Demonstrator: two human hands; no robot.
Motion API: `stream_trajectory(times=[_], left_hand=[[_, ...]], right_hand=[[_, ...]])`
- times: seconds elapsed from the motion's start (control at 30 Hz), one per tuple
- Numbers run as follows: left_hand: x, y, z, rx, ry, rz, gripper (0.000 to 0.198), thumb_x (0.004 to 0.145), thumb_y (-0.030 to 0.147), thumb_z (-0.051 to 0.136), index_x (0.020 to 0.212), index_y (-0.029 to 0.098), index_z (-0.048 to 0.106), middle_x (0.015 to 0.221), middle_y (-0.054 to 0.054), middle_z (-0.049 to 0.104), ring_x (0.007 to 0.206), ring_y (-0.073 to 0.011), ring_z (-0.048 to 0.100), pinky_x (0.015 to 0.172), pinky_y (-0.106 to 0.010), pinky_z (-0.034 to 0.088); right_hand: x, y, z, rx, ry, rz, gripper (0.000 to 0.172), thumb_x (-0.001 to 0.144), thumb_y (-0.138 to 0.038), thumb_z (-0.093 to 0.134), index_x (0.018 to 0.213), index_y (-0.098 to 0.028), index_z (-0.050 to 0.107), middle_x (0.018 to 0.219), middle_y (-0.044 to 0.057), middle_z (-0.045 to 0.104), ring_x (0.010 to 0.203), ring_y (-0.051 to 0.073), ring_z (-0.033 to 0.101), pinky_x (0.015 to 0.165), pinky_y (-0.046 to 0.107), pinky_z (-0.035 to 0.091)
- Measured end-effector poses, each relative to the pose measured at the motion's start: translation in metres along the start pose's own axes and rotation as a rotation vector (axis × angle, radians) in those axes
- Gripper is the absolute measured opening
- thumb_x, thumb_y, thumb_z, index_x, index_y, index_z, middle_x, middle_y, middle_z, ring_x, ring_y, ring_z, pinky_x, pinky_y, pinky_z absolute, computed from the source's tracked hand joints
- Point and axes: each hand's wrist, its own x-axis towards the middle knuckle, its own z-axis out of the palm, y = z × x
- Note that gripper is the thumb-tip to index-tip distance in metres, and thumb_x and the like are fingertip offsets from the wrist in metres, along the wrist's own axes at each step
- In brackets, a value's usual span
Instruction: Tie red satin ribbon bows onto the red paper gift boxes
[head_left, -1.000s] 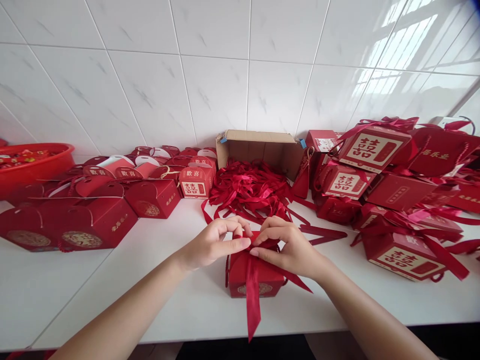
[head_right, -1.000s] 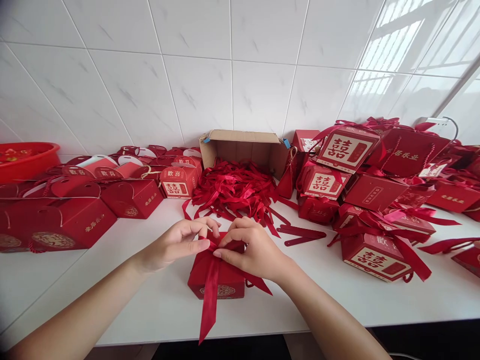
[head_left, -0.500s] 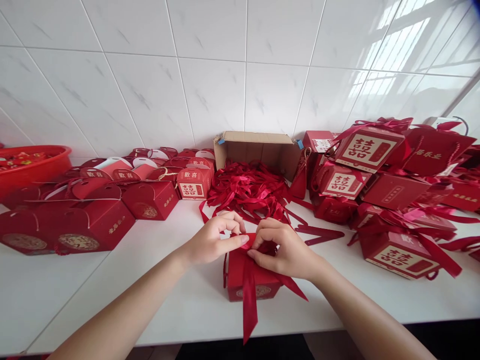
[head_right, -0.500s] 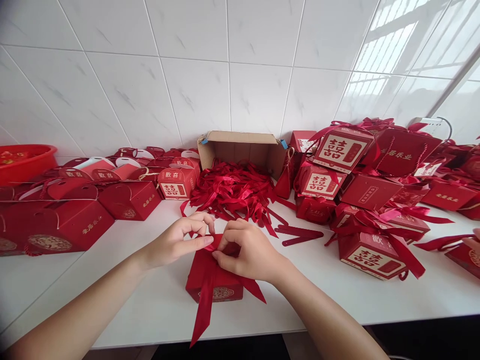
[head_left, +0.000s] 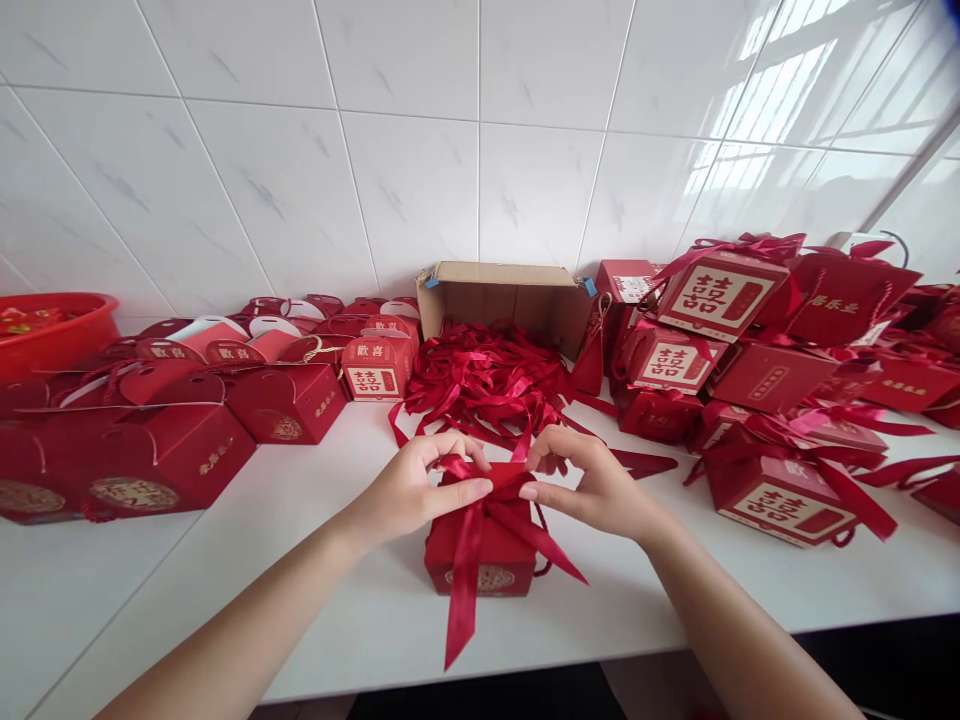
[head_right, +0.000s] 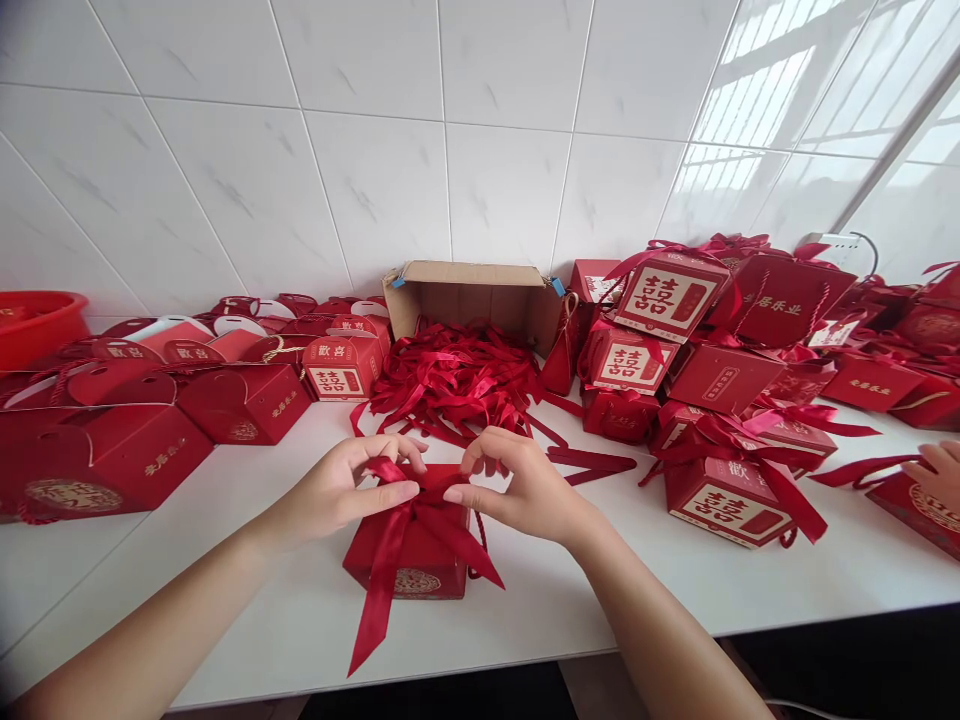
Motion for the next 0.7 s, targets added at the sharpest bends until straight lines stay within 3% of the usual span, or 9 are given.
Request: stream_trajectory(times=[0.17, 0.4, 0.53, 0.7], left_hand=[[-0.0017, -0.0042, 0.0023, 0.027, 0.007, 0.024, 0.02, 0.075, 0.037, 0.072, 0.082, 0.021, 0.061, 0.098, -0.006, 0.069, 0.117, -0.0258, 0.055, 0.102, -0.039, 0.039], [-0.0015, -0.0048, 0.003, 0.021, -0.001, 0.041, 0.02, 0.077, 0.037, 0.07, 0.078, 0.02, 0.059, 0.103, -0.006, 0.07, 0.117, -0.0255, 0.056, 0.099, -0.038, 0.041], [-0.0018, -0.0033, 0.0037, 0.003, -0.001, 0.036, 0.019, 0.077, 0.037, 0.07, 0.078, 0.021, 0.06, 0.095, -0.005, 0.071, 0.116, -0.0262, 0.057, 0.094, -0.036, 0.044], [-0.0036, -0.0042, 0.0095, 0.015, 0.048, 0.015, 0.021, 0.077, 0.04, 0.07, 0.077, 0.02, 0.062, 0.097, -0.007, 0.07, 0.114, -0.0273, 0.057, 0.09, -0.036, 0.045]], right_hand=[[-0.0018, 0.0018, 0.0022, 0.017, -0.094, 0.033, 0.026, 0.082, -0.041, 0.068, 0.077, -0.019, 0.054, 0.075, 0.0, 0.058, 0.067, 0.012, 0.048, 0.061, 0.025, 0.039], [-0.0023, 0.0017, 0.0053, 0.012, -0.095, 0.055, 0.026, 0.087, -0.04, 0.061, 0.074, -0.019, 0.052, 0.071, 0.0, 0.057, 0.065, 0.012, 0.05, 0.058, 0.024, 0.038], [-0.0032, 0.0027, 0.0048, 0.005, -0.102, 0.022, 0.027, 0.084, -0.04, 0.066, 0.074, -0.019, 0.051, 0.072, 0.0, 0.056, 0.066, 0.011, 0.048, 0.059, 0.024, 0.038], [-0.0029, 0.0028, 0.0068, 0.031, -0.074, -0.039, 0.026, 0.091, -0.034, 0.056, 0.07, -0.018, 0.05, 0.073, 0.0, 0.051, 0.068, 0.012, 0.045, 0.063, 0.026, 0.037]])
